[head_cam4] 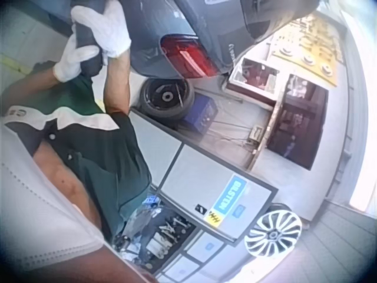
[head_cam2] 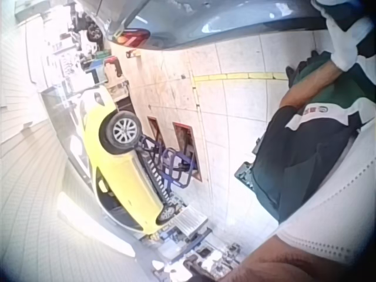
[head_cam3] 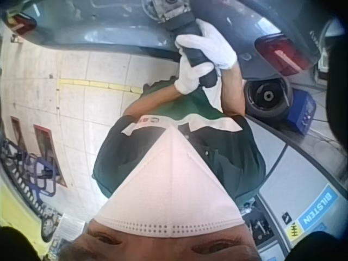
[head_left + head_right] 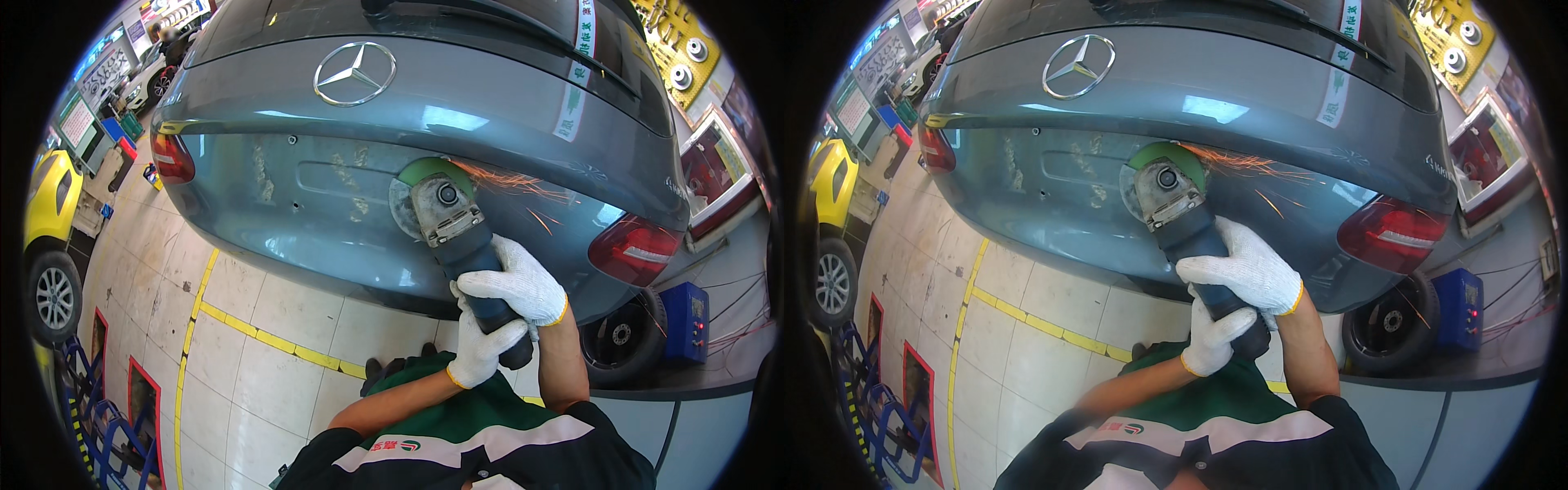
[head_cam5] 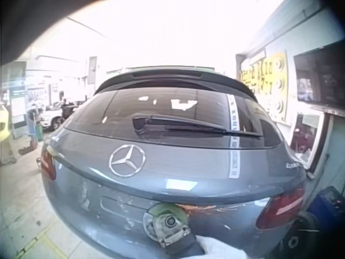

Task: The person uses an angle grinder to remove paint and rust from the rear bumper of a gray Mercedes-Benz. The grinder is held with both hands and moved across the surface, producing sparks as material is removed.

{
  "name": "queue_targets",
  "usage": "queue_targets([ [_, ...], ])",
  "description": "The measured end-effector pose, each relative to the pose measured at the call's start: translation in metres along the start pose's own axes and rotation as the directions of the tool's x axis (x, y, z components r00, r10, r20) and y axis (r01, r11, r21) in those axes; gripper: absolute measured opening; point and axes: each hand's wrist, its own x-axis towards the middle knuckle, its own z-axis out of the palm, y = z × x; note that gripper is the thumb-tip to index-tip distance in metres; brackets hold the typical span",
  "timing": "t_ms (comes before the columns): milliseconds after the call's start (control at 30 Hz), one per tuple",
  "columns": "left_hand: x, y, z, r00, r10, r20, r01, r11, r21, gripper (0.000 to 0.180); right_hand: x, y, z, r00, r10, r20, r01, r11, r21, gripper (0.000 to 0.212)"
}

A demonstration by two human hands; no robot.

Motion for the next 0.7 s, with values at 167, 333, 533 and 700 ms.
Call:
queue_targets([
  [167,0.001,-0.002,-0.003,1.000,-0.002,-0.002,0.002,1.000,0.018,0.037,0.001,-0.002,0.000,1.000,0.028,0.012,-0.028,1.000,0.008,0.054],
  [333,0.001,-0.008,-0.007,1.000,0.014,-0.026,-0.014,1.000,0.019,0.039,0.003,-0.002,0.000,0.999,0.027,0.017,-0.027,1.000,0.002,0.054],
  [533,0.002,-0.007,-0.007,1.000,0.016,-0.026,-0.015,1.000,0.016,0.040,0.004,-0.004,0.001,0.999,0.035,0.015,-0.035,0.999,0.003,0.053],
  [700,0.003,-0.011,-0.009,1.000,0.008,-0.022,-0.008,1.000,0.014,0.042,0.004,-0.005,0.001,0.999,0.037,0.016,-0.037,0.999,0.008,0.053],
])
